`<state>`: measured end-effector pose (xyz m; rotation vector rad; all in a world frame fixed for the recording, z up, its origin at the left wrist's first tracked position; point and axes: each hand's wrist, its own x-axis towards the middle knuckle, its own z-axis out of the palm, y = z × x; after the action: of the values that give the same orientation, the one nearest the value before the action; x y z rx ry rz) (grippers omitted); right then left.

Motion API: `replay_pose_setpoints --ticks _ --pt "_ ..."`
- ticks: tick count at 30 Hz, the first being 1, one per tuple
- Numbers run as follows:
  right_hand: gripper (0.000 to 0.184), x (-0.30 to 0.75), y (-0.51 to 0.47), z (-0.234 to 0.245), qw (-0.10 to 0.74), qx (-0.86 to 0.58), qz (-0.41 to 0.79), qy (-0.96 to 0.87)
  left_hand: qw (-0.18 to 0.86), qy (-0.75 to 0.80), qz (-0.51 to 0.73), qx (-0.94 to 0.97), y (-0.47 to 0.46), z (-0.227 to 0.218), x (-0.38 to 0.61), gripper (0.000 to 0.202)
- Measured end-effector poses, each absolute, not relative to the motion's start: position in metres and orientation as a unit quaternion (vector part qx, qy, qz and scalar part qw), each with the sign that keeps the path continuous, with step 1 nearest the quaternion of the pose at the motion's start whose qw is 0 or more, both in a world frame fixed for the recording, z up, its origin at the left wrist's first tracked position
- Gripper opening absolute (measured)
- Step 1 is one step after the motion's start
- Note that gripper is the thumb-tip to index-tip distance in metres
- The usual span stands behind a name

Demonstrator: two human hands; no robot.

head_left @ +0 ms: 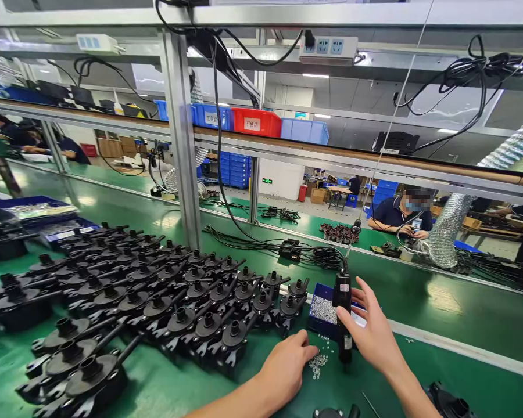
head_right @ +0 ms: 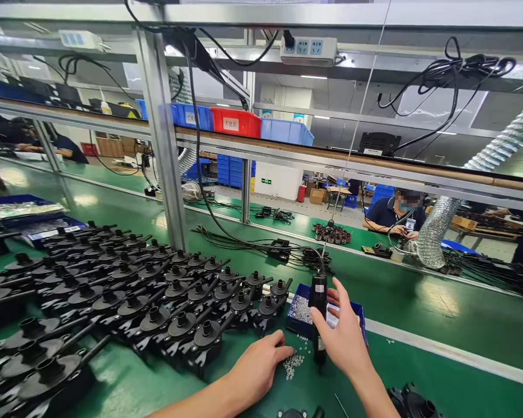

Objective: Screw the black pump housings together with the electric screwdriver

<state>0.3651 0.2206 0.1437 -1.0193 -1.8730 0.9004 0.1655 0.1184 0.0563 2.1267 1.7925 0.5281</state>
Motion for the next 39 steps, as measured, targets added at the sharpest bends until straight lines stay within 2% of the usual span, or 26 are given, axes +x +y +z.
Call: replay_pose_setpoints --ticks 4,6,11,15,18,22,26,29,34,39 --pt "0.095 0.358 0.223 0.135 0.395 -0.383 0.410 -0.727 0.157 0.631 0.173 0.739 0.118 0.061 0.168 0.052" --pt "0.091 0.355 0.224 0.132 0.393 -0.372 0.423 -0.727 0.157 0.645 0.169 0.728 0.117 0.063 0.168 0.051" --pt "0.053 0.356 0.221 0.143 0.431 -0.377 0.395 -0.718 0.172 0.692 0.162 0.682 0.114 0.068 0.167 0.034" --pt "0.046 0.361 0.193 0.171 0.518 -0.368 0.369 -0.679 0.193 0.706 0.137 0.668 0.112 0.074 0.171 0.031" --pt "0.033 0.360 0.162 0.193 0.610 -0.286 0.392 -0.626 0.220 0.703 0.131 0.663 0.104 0.080 0.175 0.033" --pt "0.020 0.357 0.132 0.201 0.613 -0.207 0.458 -0.609 0.333 0.658 0.168 0.654 0.085 0.093 0.173 0.017" --pt "0.022 0.350 0.119 0.190 0.571 -0.195 0.527 -0.599 0.498 0.591 0.170 0.611 0.075 0.097 0.167 0.013" --pt "0.029 0.342 0.111 0.187 0.564 -0.228 0.542 -0.580 0.578 0.565 0.158 0.567 0.078 0.090 0.169 0.014" --pt "0.035 0.338 0.101 0.190 0.559 -0.261 0.532 -0.580 0.655 0.541 0.162 0.502 0.084 0.080 0.172 0.017" --pt "0.032 0.344 0.099 0.192 0.558 -0.225 0.508 -0.617 0.690 0.507 0.190 0.480 0.084 0.095 0.161 0.021"
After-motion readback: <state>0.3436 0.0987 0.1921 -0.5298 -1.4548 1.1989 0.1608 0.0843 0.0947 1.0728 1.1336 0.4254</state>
